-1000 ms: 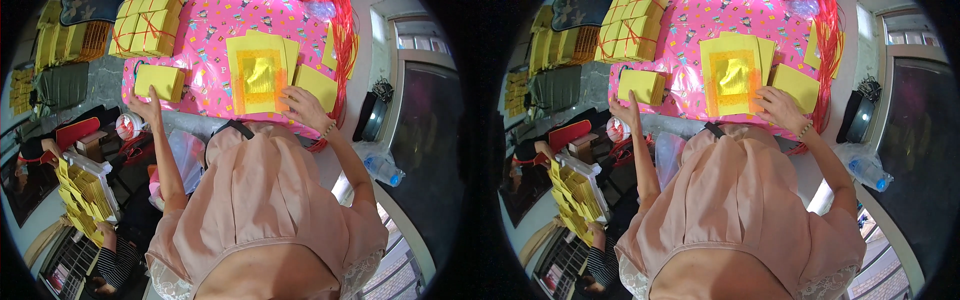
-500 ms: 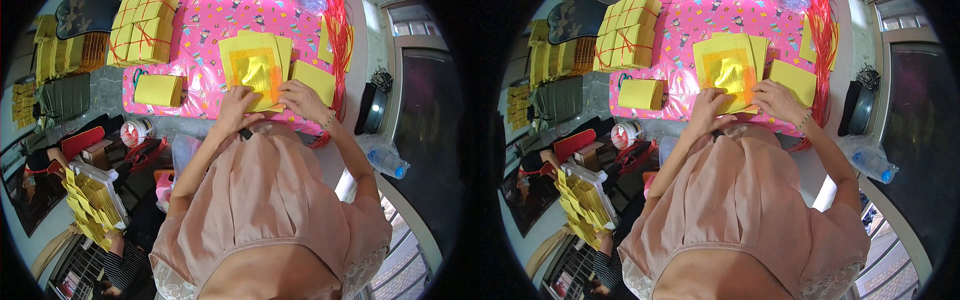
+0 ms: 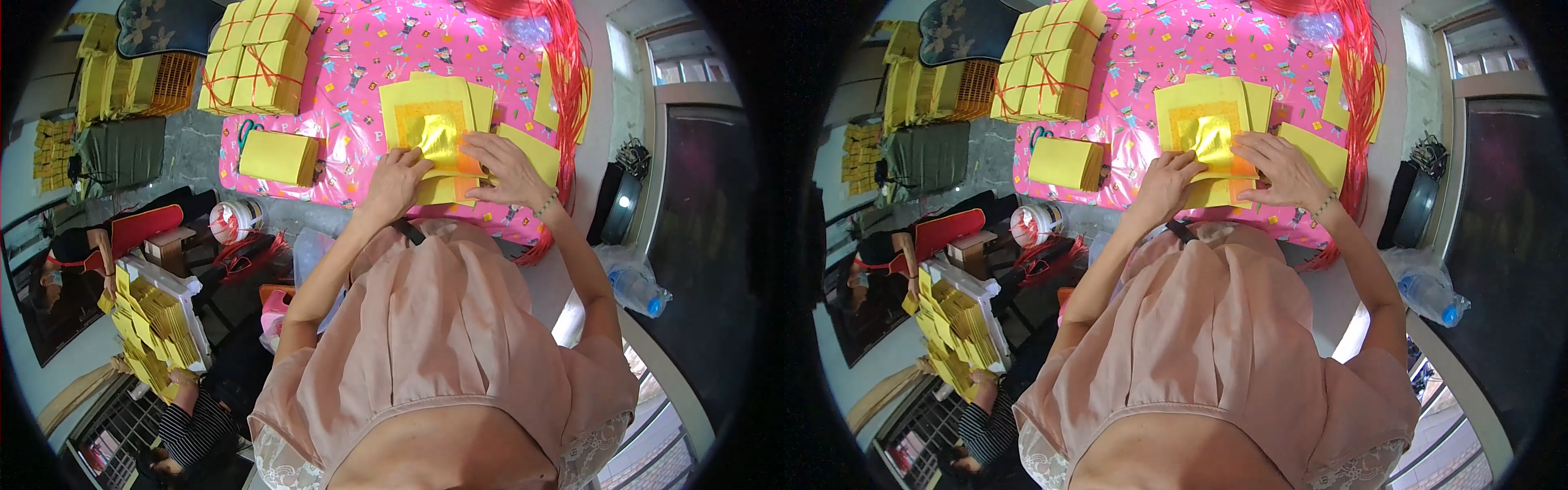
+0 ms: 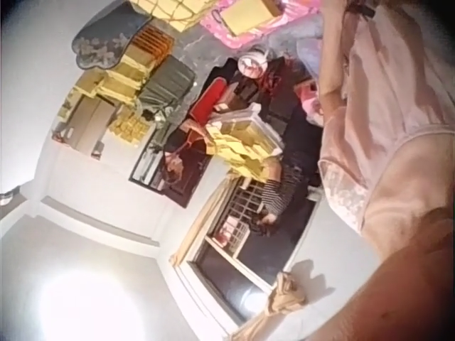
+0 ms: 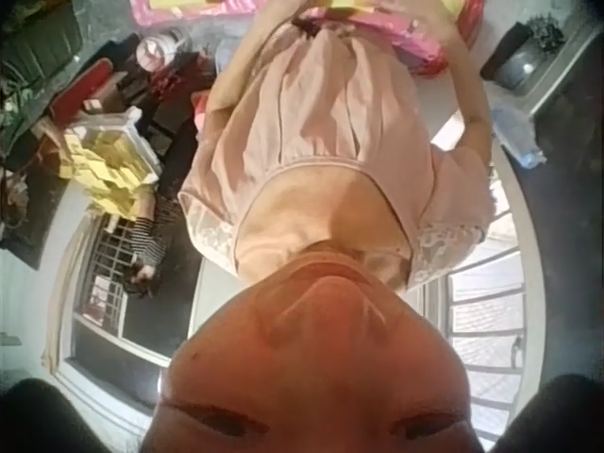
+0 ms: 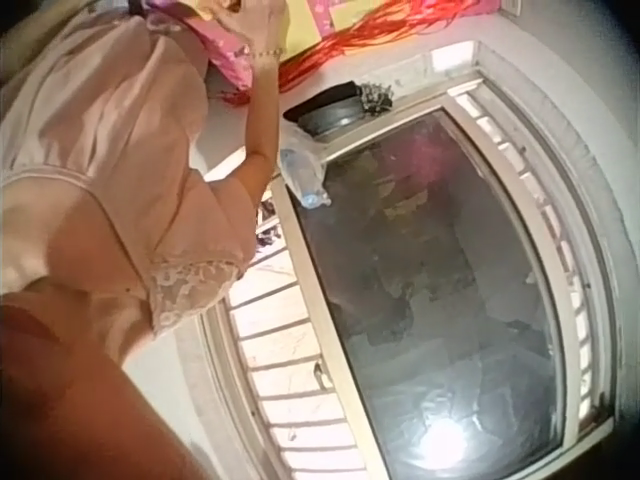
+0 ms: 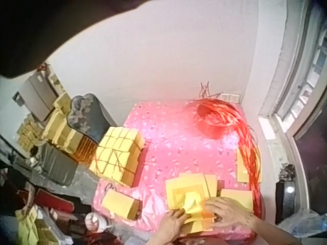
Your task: Folding and wrapping yellow paper packets on a table.
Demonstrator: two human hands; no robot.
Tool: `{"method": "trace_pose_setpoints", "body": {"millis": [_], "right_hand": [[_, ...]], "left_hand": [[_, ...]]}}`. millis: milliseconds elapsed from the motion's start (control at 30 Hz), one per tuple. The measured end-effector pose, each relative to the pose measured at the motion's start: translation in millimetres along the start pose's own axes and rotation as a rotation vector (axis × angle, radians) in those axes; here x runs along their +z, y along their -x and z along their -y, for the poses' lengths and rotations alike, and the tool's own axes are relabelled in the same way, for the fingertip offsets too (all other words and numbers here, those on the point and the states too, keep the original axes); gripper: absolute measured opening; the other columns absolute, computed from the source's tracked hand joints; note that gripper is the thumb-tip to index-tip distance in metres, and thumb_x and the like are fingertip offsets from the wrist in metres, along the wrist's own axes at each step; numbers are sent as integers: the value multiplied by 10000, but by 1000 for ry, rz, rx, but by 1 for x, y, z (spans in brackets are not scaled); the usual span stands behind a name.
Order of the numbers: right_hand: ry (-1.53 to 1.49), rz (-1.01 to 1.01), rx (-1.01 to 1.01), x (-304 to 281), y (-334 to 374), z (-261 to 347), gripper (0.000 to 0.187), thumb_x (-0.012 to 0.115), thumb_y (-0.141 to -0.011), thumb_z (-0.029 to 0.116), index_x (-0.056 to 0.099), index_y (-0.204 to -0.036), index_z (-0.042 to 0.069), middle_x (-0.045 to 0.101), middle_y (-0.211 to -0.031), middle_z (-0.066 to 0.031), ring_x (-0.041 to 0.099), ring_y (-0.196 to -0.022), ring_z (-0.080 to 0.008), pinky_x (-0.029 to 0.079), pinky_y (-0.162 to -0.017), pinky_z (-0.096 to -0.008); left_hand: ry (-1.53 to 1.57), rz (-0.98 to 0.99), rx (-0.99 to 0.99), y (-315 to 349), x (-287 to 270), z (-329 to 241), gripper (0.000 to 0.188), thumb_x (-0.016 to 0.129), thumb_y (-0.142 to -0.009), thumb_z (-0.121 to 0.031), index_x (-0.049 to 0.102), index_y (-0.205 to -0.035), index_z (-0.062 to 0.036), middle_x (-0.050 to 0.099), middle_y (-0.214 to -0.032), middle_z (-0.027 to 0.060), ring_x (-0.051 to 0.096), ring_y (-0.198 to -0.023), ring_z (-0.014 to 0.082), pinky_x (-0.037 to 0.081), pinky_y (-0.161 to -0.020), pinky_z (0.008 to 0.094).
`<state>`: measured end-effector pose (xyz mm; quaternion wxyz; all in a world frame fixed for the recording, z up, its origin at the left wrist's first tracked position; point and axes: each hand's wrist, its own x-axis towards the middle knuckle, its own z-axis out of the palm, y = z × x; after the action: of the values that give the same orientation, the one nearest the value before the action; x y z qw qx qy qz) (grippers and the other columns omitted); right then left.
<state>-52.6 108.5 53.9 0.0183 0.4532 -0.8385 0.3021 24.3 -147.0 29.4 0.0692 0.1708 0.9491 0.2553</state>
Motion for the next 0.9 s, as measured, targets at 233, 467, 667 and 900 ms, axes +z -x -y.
{"method": "trace_pose_setpoints", "body": {"millis": [233, 467, 667, 900], "right_hand": [[-32, 135, 58, 19, -7, -29, 301, 690, -886, 274, 680, -1083, 46, 686, -1127, -91, 606, -1135, -290, 503, -947, -397], [-79, 248, 471, 22, -29, -40, 463, 618, -954, 411, 644, -783, -19, 635, -813, -199, 623, -755, -316, 466, -650, -436], [-234, 153, 618, 26, -50, -50, 550, 629, -935, 476, 597, -708, -25, 529, -552, -160, 530, -508, -296, 395, -525, -432], [-220, 121, 681, 34, -59, -65, 527, 635, -924, 487, 639, -764, -15, 551, -562, -149, 541, -504, -272, 395, -523, -420]], "left_hand": [[64, 72, 72, -11, -29, 13, 374, 698, -852, -189, 660, -1212, -95, 659, -1220, 135, 527, -1255, 354, 424, -1016, 430], [732, -41, -295, -25, -32, 48, 505, 769, -844, -249, 599, -1259, -18, 711, -1032, 191, 692, -1033, 307, 534, -875, 392], [332, -694, -288, -33, -6, 26, 621, 752, -851, -191, 474, -1383, -31, 495, -1357, 252, 544, -1216, 356, 469, -960, 436], [-17, -329, 68, -26, 20, -12, 710, 696, -860, -299, 411, -1491, -138, 367, -1532, 158, 313, -1410, 428, 285, -1133, 542]]}}
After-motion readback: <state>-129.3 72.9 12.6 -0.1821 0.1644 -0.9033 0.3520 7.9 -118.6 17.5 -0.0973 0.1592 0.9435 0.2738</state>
